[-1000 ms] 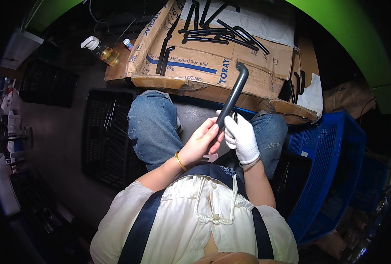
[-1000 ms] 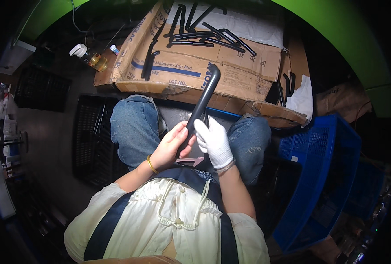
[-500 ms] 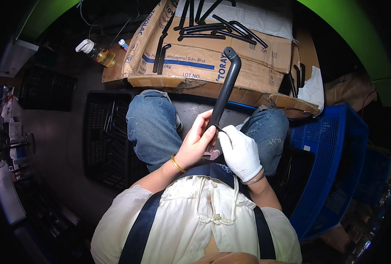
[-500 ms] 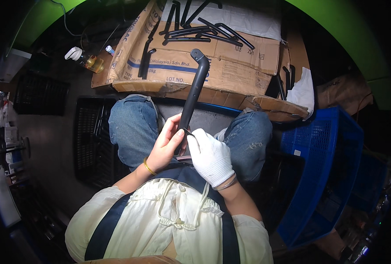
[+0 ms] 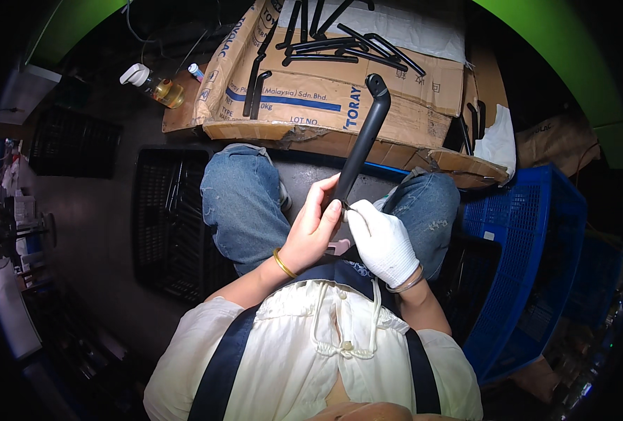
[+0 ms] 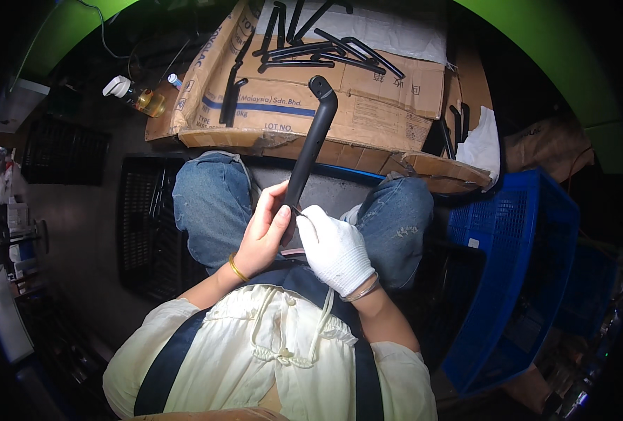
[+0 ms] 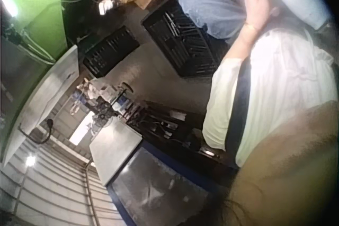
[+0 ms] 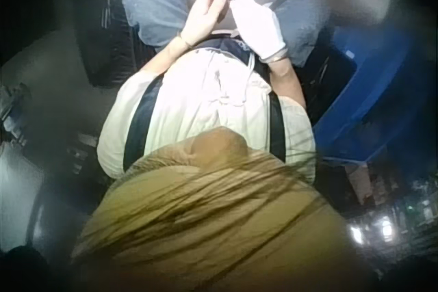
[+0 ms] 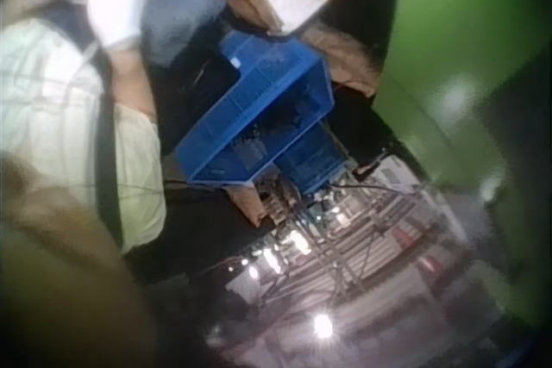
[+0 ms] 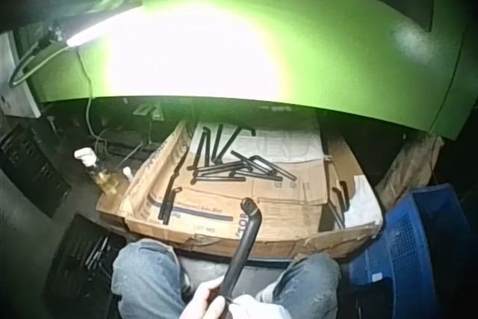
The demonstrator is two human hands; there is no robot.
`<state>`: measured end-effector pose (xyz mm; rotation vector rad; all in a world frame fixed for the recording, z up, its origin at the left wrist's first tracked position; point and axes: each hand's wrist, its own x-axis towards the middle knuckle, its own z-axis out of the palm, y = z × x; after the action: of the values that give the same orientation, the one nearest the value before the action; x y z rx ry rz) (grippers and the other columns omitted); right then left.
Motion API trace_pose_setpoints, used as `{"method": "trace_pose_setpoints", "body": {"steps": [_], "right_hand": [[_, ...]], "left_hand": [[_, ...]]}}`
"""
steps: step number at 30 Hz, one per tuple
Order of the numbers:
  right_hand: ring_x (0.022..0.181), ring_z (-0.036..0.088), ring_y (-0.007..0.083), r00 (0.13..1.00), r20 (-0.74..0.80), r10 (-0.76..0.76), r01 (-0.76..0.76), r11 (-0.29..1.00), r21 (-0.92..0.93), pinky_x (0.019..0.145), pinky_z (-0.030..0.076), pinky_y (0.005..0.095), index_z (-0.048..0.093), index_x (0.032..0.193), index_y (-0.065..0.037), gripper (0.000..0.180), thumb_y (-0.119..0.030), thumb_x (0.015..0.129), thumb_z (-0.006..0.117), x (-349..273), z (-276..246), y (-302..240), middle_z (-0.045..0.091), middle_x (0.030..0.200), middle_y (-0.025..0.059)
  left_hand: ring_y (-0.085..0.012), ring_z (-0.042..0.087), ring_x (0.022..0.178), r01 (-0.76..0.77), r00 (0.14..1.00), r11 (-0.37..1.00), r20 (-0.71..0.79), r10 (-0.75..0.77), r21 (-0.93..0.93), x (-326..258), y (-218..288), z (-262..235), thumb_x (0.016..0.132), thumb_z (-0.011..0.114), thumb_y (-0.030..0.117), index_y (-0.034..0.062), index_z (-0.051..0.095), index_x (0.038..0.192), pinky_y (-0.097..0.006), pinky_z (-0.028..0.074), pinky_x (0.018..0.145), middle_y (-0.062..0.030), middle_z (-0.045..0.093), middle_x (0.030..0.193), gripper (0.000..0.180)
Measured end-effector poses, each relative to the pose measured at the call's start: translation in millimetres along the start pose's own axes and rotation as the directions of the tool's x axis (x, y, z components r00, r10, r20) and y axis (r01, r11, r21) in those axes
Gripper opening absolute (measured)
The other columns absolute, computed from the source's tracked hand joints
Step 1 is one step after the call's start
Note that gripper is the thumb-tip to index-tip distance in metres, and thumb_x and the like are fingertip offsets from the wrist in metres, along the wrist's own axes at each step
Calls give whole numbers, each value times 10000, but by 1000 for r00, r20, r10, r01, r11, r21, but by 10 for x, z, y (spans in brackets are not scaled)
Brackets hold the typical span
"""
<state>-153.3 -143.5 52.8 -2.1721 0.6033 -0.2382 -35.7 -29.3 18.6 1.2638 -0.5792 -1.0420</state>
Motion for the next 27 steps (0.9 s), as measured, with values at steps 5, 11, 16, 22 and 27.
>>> {"method": "trace_pose_setpoints", "body": {"steps": [5, 11, 16, 22, 27], "right_hand": [[651, 624, 416, 999, 2, 35, -35, 996, 82, 564, 479, 502, 548, 921, -74, 152, -205, 986, 507, 0, 76, -15, 620, 693, 201], [661, 631, 413, 995, -99, -10, 14, 999, 44, 568, 480, 503, 539, 910, -69, 160, -205, 988, 507, -23, 290, 89, 624, 701, 212], [667, 635, 409, 997, -60, -41, 41, 999, -2, 574, 487, 500, 538, 912, -65, 163, -206, 988, 507, -18, 227, 79, 630, 704, 207], [668, 635, 407, 996, 8, -86, 86, 995, -45, 575, 491, 500, 541, 914, -68, 171, -212, 991, 492, -4, 133, 77, 626, 717, 200], [671, 632, 410, 991, 32, -131, 133, 986, -102, 579, 491, 503, 539, 913, -66, 180, -219, 993, 484, -3, 178, 140, 619, 721, 200]], "left_hand": [[-57, 460, 924, -49, 992, 992, -109, 61, 113, -31, -50, 68, 1041, 455, 164, 38, 365, 1401, -216, 409, 853, -9, 493, 1110, 391], [-84, 435, 1024, -123, 979, 981, -145, 144, 147, -2, -104, 112, 1040, 455, 163, 16, 377, 1384, -243, 367, 949, -21, 475, 1154, 382], [-79, 430, 1016, -68, 985, 994, -150, 81, 90, -23, -105, 85, 1038, 457, 163, 17, 383, 1379, -240, 364, 949, -13, 474, 1151, 378], [-81, 438, 1009, -84, 984, 986, -144, 105, 143, -20, -123, 70, 1035, 456, 152, 10, 389, 1372, -245, 373, 943, -18, 481, 1146, 372], [-125, 507, 959, -154, 967, 941, -149, 207, 302, -16, -111, 98, 1026, 448, 115, -13, 373, 1380, -266, 430, 888, -77, 525, 1078, 384]]}}
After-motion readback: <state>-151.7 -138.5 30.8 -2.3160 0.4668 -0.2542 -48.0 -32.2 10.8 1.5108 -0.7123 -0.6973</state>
